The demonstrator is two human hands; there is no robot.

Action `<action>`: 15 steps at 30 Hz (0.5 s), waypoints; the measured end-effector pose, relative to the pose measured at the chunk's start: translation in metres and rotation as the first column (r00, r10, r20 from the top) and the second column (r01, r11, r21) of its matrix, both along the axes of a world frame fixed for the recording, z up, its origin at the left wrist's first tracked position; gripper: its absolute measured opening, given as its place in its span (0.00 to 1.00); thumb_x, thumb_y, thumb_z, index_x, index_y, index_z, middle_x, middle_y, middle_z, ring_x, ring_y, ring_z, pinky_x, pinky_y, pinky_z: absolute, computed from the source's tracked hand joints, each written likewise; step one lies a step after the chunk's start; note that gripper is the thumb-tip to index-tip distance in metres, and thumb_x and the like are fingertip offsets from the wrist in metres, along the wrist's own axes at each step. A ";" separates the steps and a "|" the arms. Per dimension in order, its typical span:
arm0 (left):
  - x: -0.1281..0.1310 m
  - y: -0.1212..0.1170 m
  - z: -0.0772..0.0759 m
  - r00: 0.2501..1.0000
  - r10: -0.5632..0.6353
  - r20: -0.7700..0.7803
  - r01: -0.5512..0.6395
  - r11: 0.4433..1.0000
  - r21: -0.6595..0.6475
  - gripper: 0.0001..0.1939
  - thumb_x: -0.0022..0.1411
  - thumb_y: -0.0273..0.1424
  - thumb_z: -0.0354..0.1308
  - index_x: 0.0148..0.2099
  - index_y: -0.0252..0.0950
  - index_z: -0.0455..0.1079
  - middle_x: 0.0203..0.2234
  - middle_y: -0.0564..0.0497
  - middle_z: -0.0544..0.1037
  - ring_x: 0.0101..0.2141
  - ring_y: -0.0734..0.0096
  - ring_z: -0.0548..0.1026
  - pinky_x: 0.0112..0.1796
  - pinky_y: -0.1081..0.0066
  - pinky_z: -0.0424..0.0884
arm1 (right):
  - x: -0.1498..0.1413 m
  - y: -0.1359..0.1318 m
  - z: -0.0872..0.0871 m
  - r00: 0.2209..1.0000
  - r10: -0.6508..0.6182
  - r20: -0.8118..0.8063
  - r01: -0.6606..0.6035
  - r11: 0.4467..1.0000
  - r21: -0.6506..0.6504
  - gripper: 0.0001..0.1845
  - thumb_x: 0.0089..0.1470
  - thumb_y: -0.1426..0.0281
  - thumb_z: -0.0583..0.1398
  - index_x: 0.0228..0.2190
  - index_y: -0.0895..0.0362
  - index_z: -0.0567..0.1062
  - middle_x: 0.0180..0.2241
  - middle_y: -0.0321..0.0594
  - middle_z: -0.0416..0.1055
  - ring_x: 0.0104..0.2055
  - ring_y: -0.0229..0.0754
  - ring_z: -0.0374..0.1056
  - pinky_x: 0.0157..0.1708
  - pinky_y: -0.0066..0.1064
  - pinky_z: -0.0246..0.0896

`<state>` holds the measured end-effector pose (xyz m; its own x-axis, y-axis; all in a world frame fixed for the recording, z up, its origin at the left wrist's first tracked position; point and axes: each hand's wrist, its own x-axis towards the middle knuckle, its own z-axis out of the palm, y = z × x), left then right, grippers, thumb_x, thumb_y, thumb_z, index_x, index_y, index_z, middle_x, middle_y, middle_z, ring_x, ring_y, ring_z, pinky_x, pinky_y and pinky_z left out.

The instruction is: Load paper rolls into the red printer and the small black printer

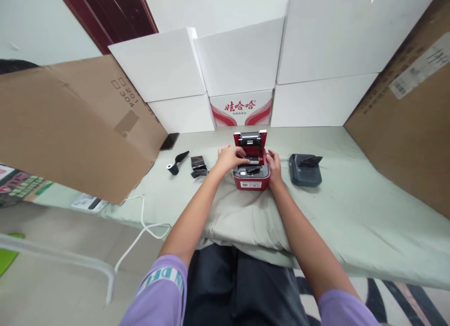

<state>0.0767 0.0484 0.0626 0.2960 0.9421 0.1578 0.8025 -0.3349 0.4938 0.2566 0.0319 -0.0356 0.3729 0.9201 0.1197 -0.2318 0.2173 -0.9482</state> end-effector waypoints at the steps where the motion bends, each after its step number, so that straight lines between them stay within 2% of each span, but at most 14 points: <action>1: 0.002 0.001 0.001 0.999 -0.009 -0.045 0.009 1.000 -0.009 0.10 0.52 0.41 0.70 0.36 0.44 0.81 0.35 0.49 0.83 0.50 0.50 0.70 0.53 0.52 0.58 | 0.000 0.000 0.000 1.000 0.005 -0.001 -0.005 1.000 0.004 0.33 0.47 0.47 0.62 0.49 0.52 0.70 0.53 0.43 0.69 0.56 0.49 0.66 0.62 0.46 0.57; 4: 0.005 0.000 0.005 0.994 -0.049 -0.101 0.044 0.998 -0.052 0.07 0.54 0.40 0.68 0.35 0.45 0.82 0.39 0.49 0.83 0.52 0.47 0.66 0.53 0.50 0.56 | 0.000 0.000 0.001 1.000 0.012 -0.015 -0.012 1.000 0.017 0.33 0.46 0.46 0.62 0.49 0.51 0.70 0.52 0.42 0.70 0.56 0.50 0.66 0.61 0.46 0.58; 7: 0.003 -0.015 0.009 0.998 -0.068 0.004 0.069 0.997 -0.018 0.13 0.64 0.45 0.59 0.39 0.47 0.82 0.47 0.50 0.81 0.53 0.50 0.66 0.54 0.52 0.57 | 0.000 0.000 0.002 1.000 0.013 -0.014 -0.013 1.000 0.017 0.33 0.47 0.46 0.62 0.50 0.52 0.70 0.52 0.43 0.70 0.55 0.50 0.66 0.60 0.46 0.59; 9: -0.003 -0.030 0.008 0.986 -0.155 0.055 0.154 0.988 0.013 0.15 0.65 0.46 0.57 0.45 0.48 0.81 0.50 0.51 0.80 0.53 0.54 0.67 0.55 0.54 0.58 | 0.001 0.000 0.002 1.000 0.023 -0.020 -0.023 1.000 0.011 0.33 0.47 0.47 0.61 0.50 0.52 0.70 0.52 0.43 0.70 0.55 0.49 0.67 0.60 0.45 0.59; 10: -0.006 -0.038 0.007 0.976 -0.212 0.056 0.211 0.977 0.030 0.15 0.64 0.47 0.59 0.48 0.49 0.80 0.50 0.51 0.80 0.54 0.55 0.68 0.55 0.55 0.58 | 0.001 0.001 0.002 0.999 0.028 -0.031 -0.028 1.000 0.009 0.33 0.47 0.47 0.62 0.50 0.52 0.70 0.52 0.43 0.70 0.55 0.49 0.67 0.60 0.45 0.59; 12: -0.011 -0.053 0.002 0.955 -0.295 0.034 0.290 0.952 0.096 0.17 0.62 0.46 0.63 0.51 0.48 0.79 0.50 0.50 0.80 0.54 0.56 0.69 0.56 0.54 0.57 | 0.000 0.002 0.002 0.998 0.034 -0.053 -0.033 0.999 0.010 0.32 0.47 0.48 0.62 0.49 0.52 0.70 0.52 0.43 0.70 0.56 0.50 0.67 0.61 0.45 0.59; 15: -0.014 -0.066 -0.009 0.954 -0.298 0.030 0.282 0.927 0.247 0.14 0.69 0.43 0.56 0.48 0.45 0.79 0.48 0.49 0.82 0.51 0.61 0.73 0.58 0.54 0.54 | 0.000 0.000 0.006 0.998 0.045 -0.052 -0.044 0.999 0.016 0.32 0.48 0.49 0.62 0.50 0.52 0.69 0.54 0.44 0.71 0.57 0.50 0.67 0.62 0.47 0.58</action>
<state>0.0622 -0.0172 0.0537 0.5318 0.7491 0.3949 0.6209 -0.6620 0.4197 0.2567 0.0323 -0.0300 0.3380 0.9341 0.1152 -0.2908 0.2200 -0.9311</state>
